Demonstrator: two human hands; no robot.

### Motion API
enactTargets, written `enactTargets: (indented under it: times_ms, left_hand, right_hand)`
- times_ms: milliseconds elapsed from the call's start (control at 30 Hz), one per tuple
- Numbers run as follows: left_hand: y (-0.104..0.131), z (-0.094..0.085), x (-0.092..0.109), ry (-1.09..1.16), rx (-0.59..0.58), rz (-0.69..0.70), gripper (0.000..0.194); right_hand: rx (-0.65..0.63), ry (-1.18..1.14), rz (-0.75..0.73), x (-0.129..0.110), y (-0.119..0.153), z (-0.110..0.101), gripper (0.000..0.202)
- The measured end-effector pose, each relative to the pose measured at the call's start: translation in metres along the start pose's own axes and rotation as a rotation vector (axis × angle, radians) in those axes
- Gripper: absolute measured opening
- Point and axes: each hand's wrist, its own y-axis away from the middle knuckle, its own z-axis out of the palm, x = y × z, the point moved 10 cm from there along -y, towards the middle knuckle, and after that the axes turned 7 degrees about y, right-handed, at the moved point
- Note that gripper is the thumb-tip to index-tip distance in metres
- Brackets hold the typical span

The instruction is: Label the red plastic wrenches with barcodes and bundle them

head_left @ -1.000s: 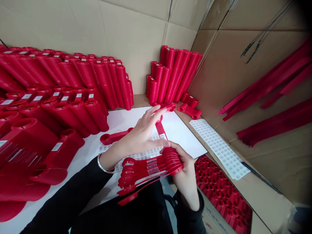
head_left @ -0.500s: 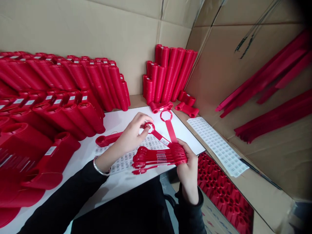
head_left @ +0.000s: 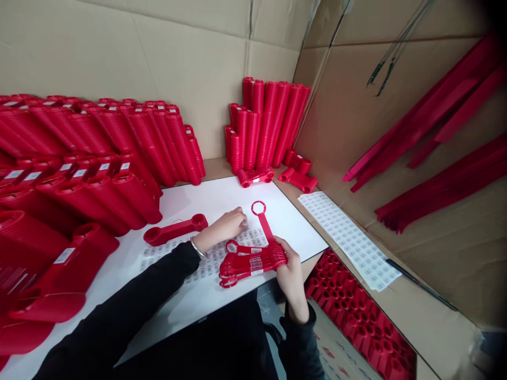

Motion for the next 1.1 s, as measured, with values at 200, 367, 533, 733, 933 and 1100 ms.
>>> enactTargets:
  times_ms: [200,367,533,733,933,1100]
  left_hand:
    - [-0.001,0.012,-0.013,0.05,0.024,-0.028,0.009]
    - [0.005,0.012,-0.005,0.182,-0.054,0.019,0.013]
    - [0.025,-0.009,0.031,0.336,-0.172,0.056,0.017]
    - [0.048,-0.045,0.067,0.485,-0.215,0.011,0.017]
    - [0.055,-0.056,0.063,0.56,-0.187,-0.017,0.017]
    - [0.059,-0.062,0.066,0.59,-0.172,0.016,0.017]
  right_hand:
    - [-0.049,0.0,0.014,0.018,-0.006,0.011,0.052]
    - [-0.059,0.004,0.054,0.028,-0.01,0.016,0.051]
    - [-0.056,0.037,0.04,0.013,-0.009,0.015,0.051]
    - [-0.157,0.095,-0.099,-0.047,-0.001,0.023,0.052]
    - [-0.159,0.08,-0.17,-0.084,0.006,0.026,0.051]
    - [-0.144,0.053,-0.15,-0.089,0.007,0.028,0.048]
